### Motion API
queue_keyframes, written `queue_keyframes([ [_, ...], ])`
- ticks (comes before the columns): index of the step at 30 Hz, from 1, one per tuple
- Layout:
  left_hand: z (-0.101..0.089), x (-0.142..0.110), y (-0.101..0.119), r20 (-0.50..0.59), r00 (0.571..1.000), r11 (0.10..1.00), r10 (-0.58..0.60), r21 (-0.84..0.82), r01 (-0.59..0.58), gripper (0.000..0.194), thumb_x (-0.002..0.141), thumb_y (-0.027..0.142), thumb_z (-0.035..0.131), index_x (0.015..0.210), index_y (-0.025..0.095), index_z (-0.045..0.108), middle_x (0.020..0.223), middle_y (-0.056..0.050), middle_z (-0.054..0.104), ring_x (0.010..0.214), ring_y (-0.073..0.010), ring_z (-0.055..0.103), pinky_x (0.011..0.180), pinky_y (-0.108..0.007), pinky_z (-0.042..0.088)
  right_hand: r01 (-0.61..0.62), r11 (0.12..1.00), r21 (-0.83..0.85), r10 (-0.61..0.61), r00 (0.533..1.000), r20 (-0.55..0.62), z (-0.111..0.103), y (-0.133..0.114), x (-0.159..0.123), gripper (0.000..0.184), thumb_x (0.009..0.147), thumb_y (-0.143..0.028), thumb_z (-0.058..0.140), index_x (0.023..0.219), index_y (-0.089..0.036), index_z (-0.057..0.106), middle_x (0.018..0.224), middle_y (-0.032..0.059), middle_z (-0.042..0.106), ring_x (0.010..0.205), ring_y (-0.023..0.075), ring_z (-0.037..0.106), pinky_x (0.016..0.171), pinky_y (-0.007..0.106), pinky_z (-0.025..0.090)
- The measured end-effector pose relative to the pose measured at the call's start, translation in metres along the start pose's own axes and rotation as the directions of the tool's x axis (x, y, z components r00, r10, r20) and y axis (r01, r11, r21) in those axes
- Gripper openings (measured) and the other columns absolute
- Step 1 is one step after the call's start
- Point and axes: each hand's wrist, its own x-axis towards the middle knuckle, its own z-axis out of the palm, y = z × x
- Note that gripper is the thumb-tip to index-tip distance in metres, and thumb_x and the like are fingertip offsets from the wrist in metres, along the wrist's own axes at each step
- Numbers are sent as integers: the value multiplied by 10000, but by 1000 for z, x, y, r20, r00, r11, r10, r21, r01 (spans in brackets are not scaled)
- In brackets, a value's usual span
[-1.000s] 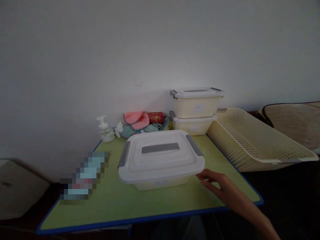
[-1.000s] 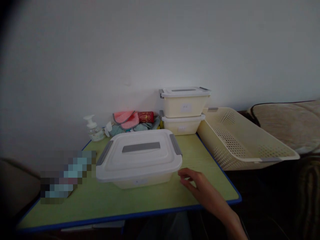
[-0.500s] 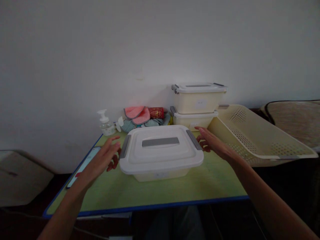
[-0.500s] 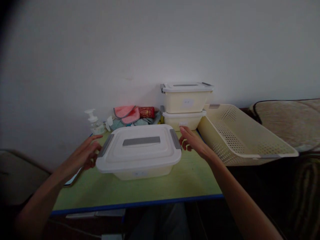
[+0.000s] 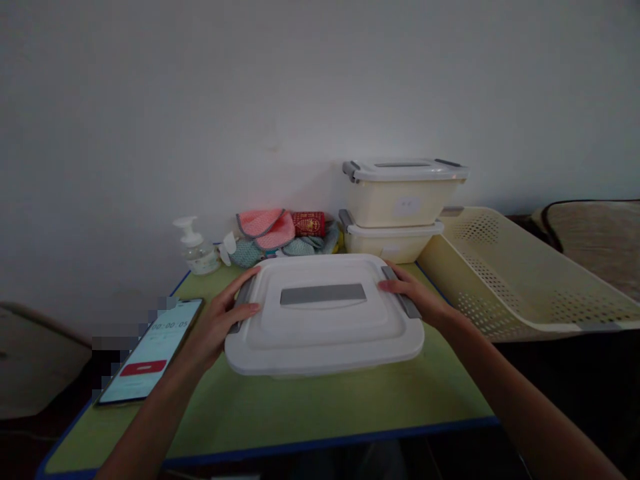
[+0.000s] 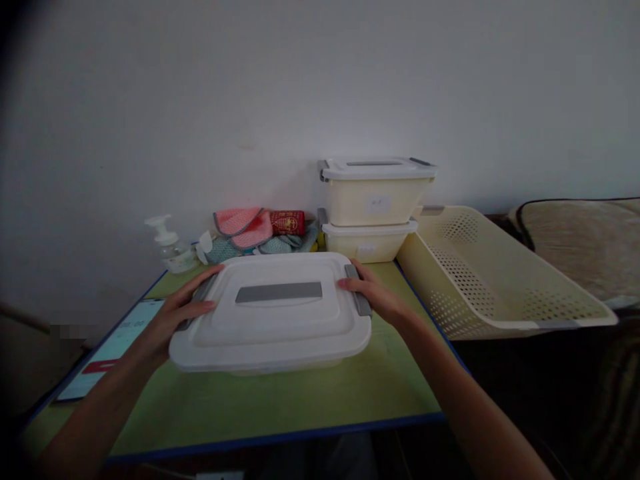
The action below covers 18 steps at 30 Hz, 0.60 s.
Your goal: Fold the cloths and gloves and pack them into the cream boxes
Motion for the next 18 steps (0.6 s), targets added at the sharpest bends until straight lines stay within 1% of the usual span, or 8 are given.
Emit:
queue_keyframes([
  [2, 1, 2, -2, -18, 1000, 1000, 6, -23, -6, 686, 518, 326, 719, 1177, 203, 573, 1208, -42, 602, 1025, -297, 566, 679, -267, 483, -43, 996, 72, 40, 999, 36, 1, 0, 1, 502, 674, -339, 533, 1158, -213, 572, 1116, 43, 643, 945, 242, 608, 764, 341, 510],
  [5, 1, 4, -4, -28, 1000, 998, 6, -57, -7, 646, 498, 298, 695, 1128, 197, 594, 1176, -34, 611, 1007, -292, 561, 665, -260, 469, -66, 989, 129, 63, 998, 29, 2, -1, 2, 515, 643, -338, 539, 1138, -205, 585, 1094, 47, 646, 967, 254, 592, 777, 344, 496],
  [8, 1, 3, -6, -25, 999, 997, 19, -77, -21, 616, 500, 295, 671, 1104, 204, 592, 1164, -25, 608, 989, -284, 558, 663, -262, 460, -98, 979, 182, 96, 995, 19, 3, -2, 1, 527, 595, -349, 552, 1099, -201, 599, 1037, 43, 658, 915, 248, 597, 741, 325, 488],
  [11, 3, 1, -5, -35, 999, 995, 34, -96, -37, 579, 510, 295, 643, 1080, 211, 588, 1166, -16, 599, 1002, -278, 543, 675, -260, 451, -128, 964, 233, 130, 991, 8, 5, -3, 1, 551, 550, -353, 567, 1074, -188, 603, 975, 39, 669, 838, 233, 606, 671, 298, 482],
  [14, 5, 0, -4, -55, 998, 993, 24, -110, -30, 562, 507, 291, 632, 1061, 207, 588, 1138, -13, 608, 999, -276, 539, 658, -252, 446, -125, 961, 246, 133, 991, -17, 8, -1, 1, 556, 562, -364, 561, 1085, -181, 603, 951, 44, 679, 800, 232, 620, 633, 295, 483],
  [18, 5, 0, -5, -56, 998, 993, 25, -111, -32, 545, 521, 295, 624, 1058, 209, 585, 1139, -16, 610, 987, -289, 550, 648, -265, 455, -87, 972, 218, 101, 993, -55, 9, 2, 0, 567, 598, -398, 547, 1117, -177, 599, 938, 52, 694, 795, 242, 639, 632, 304, 493],
])
